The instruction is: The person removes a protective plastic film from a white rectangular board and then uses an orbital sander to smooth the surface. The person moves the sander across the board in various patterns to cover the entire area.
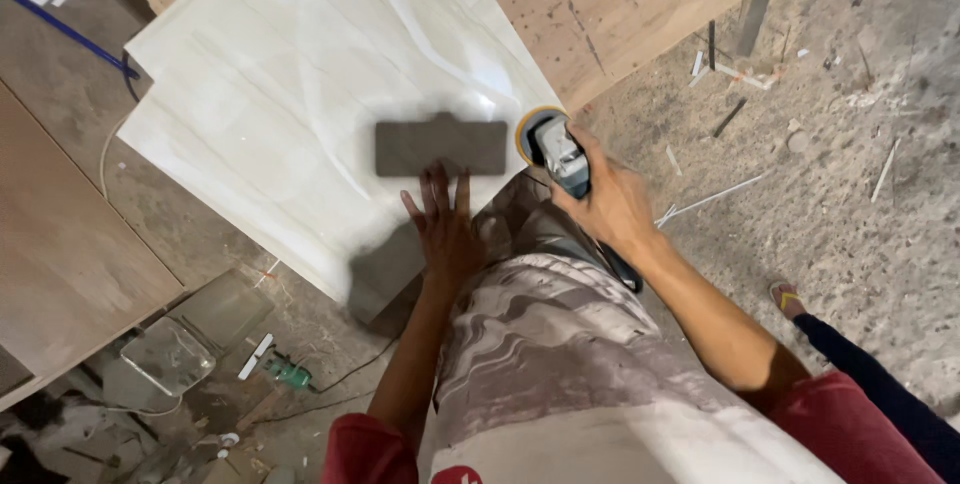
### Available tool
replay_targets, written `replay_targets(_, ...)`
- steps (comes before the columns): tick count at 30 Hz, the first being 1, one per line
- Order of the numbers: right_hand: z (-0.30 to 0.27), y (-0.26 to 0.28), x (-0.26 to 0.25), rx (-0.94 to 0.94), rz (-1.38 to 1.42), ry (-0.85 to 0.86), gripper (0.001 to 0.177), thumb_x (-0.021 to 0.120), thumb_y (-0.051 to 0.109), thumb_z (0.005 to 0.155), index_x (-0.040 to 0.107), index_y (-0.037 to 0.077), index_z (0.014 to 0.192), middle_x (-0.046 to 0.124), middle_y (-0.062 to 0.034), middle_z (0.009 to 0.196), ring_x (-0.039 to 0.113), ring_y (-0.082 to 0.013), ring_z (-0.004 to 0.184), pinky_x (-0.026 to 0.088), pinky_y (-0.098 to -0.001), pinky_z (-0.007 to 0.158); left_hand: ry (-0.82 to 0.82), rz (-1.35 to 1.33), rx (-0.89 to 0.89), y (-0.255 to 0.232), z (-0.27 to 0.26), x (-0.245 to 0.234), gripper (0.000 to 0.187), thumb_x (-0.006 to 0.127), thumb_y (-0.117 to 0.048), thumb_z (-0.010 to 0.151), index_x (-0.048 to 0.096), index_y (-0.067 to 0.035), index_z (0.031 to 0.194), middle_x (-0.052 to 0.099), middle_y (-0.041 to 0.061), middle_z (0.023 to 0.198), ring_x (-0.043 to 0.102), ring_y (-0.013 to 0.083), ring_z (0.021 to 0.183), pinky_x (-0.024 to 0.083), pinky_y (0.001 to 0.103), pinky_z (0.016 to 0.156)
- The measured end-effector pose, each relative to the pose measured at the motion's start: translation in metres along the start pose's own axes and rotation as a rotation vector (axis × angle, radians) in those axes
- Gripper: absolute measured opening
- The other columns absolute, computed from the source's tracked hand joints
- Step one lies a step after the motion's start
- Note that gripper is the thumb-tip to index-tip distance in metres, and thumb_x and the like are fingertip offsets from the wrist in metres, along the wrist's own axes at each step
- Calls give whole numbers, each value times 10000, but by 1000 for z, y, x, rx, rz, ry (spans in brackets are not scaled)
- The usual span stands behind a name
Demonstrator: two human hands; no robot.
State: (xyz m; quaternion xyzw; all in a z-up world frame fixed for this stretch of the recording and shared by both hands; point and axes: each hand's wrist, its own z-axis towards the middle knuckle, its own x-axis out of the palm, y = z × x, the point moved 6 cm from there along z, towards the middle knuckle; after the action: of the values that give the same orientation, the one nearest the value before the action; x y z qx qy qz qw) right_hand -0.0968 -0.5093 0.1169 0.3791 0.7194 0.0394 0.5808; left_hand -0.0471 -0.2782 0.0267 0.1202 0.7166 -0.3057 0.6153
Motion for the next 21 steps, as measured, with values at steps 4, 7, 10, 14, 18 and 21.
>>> replay_targets(4, 5, -3, -17, -35, 38, 51, 809, 719, 471, 854, 361, 297, 1558, 707, -324, 1088, 713, -499, 912, 557, -571, 779, -141, 275, 27, 7, 14, -22, 1082, 878, -335, 716, 312, -252, 1635, 349, 171, 1641, 287, 361, 1542, 65, 625, 1245)
replay_targets(7, -8, -1, -28, 15, 0, 156, 850, 725, 535, 808, 365, 348, 1554, 699, -304, 1156, 696, -511, 973, 547, -600, 834, -20, 252, 33, 16, -6, -14, 1071, 841, -356, 783, 222, -315, 1656, 216, 149, 1691, 182, 364, 1565, 69, 628, 1239)
replay_targets(10, -5, 1, -27, -41, -94, 221, 821, 686, 573, 834, 352, 381, 1558, 703, -309, 1101, 699, -525, 923, 545, -613, 793, 129, 149, 43, 38, -39, 16, 1253, 904, -341, 691, 120, -350, 1669, 105, 167, 1720, 133, 402, 1565, 94, 651, 1222)
replay_targets(14, 6, 11, -5, -207, -258, 351, 777, 639, 659, 829, 407, 421, 1531, 716, -271, 1019, 724, -510, 852, 580, -577, 748, 309, 124, 81, 71, -89, 40, 1443, 954, -254, 546, 43, -455, 1646, 53, 86, 1729, 61, 353, 1578, 50, 655, 1242)
replay_targets(18, 25, 38, 11, -358, -300, 427, 744, 627, 644, 857, 423, 402, 1531, 706, -285, 987, 722, -518, 824, 570, -595, 714, 351, 59, 58, 89, -104, 38, 1448, 962, -280, 559, 20, -485, 1640, 38, 64, 1730, 102, 370, 1563, 63, 655, 1236)
replay_targets(21, 56, 62, 20, -469, -303, 443, 738, 613, 605, 869, 408, 388, 1544, 707, -314, 961, 718, -532, 813, 570, -610, 729, 327, 68, 84, 89, -105, 45, 1429, 947, -206, 567, 44, -469, 1643, 22, 48, 1734, 83, 339, 1570, 46, 617, 1252)
